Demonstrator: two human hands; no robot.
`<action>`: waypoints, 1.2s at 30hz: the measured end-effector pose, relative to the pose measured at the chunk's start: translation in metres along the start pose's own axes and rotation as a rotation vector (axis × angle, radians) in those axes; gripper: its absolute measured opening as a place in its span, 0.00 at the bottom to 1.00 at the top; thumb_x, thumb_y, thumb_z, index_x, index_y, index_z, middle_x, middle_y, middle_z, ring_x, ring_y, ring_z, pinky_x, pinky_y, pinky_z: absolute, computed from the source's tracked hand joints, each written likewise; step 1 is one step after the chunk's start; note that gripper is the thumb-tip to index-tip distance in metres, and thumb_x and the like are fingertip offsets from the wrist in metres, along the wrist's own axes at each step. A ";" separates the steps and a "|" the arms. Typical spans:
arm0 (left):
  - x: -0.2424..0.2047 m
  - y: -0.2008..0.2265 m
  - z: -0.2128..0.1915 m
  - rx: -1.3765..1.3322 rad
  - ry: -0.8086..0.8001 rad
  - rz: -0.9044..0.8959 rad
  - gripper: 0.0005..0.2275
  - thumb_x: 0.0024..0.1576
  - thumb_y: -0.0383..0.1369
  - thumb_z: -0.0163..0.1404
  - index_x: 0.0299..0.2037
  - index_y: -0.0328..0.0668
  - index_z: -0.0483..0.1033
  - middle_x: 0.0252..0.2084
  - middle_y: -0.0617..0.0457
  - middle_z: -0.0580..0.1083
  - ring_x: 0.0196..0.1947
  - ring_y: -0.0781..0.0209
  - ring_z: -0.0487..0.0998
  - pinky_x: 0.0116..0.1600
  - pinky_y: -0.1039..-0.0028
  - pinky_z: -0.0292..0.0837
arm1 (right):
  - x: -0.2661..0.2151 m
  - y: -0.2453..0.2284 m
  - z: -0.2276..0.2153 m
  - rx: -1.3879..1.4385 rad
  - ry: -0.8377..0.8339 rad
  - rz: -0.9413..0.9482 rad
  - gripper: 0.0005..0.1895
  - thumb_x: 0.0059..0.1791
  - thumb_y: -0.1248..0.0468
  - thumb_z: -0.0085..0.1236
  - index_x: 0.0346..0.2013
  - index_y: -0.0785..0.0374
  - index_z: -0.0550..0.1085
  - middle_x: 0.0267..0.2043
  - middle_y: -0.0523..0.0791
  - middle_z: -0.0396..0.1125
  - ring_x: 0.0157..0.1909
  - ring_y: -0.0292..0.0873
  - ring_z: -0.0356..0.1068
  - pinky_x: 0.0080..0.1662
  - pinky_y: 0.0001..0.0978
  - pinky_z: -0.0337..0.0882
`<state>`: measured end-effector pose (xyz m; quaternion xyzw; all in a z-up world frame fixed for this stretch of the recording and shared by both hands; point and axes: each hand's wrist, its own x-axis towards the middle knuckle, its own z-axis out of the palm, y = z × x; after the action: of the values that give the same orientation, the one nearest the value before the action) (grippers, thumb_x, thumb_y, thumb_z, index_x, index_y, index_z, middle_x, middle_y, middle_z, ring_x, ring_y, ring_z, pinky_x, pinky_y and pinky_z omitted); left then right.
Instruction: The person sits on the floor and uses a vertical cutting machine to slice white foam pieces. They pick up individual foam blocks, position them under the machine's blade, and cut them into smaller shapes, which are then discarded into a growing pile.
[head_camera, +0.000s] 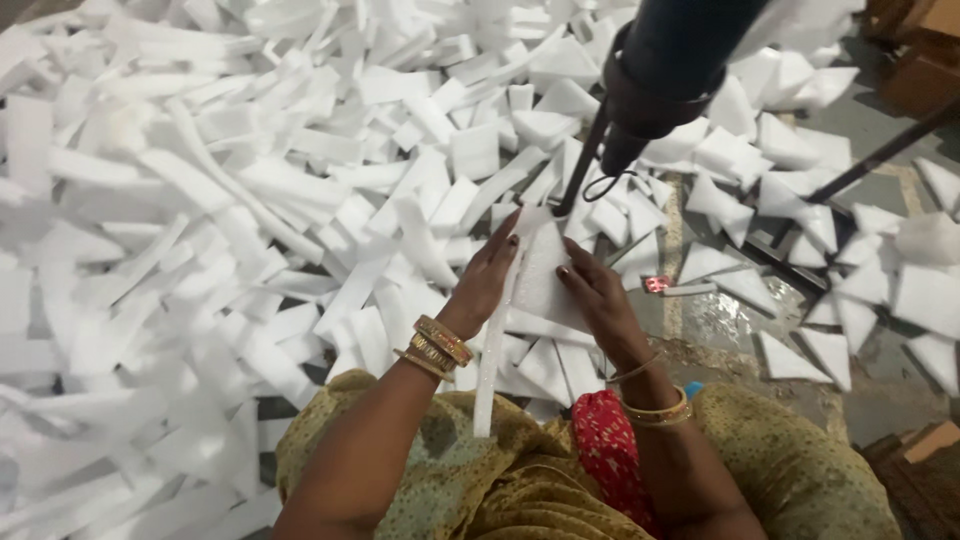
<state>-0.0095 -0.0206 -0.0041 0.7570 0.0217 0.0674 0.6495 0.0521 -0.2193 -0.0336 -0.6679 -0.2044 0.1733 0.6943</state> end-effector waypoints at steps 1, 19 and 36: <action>-0.001 -0.001 0.000 -0.025 0.002 -0.007 0.24 0.67 0.42 0.36 0.75 0.55 0.54 0.76 0.45 0.59 0.74 0.50 0.60 0.72 0.66 0.55 | 0.001 -0.003 0.000 -0.004 0.008 0.029 0.28 0.55 0.66 0.50 0.70 0.69 0.61 0.58 0.48 0.71 0.53 0.36 0.70 0.53 0.25 0.71; 0.004 -0.004 0.016 0.117 0.115 -0.194 0.26 0.65 0.43 0.42 0.75 0.66 0.59 0.36 0.45 0.72 0.34 0.64 0.66 0.47 0.73 0.70 | -0.006 -0.049 0.010 -0.232 0.009 0.129 0.29 0.53 0.67 0.52 0.70 0.50 0.63 0.65 0.49 0.65 0.58 0.45 0.67 0.57 0.37 0.73; 0.077 -0.017 0.077 -0.993 0.018 -0.165 0.24 0.68 0.42 0.34 0.73 0.43 0.57 0.69 0.52 0.66 0.65 0.59 0.69 0.66 0.69 0.66 | 0.038 -0.065 -0.054 -0.098 0.043 0.154 0.27 0.52 0.67 0.50 0.68 0.64 0.65 0.62 0.56 0.68 0.52 0.41 0.73 0.54 0.28 0.75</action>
<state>0.0774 -0.0838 -0.0268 0.3517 0.0527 0.0246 0.9343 0.1109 -0.2491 0.0320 -0.7184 -0.1458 0.2015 0.6497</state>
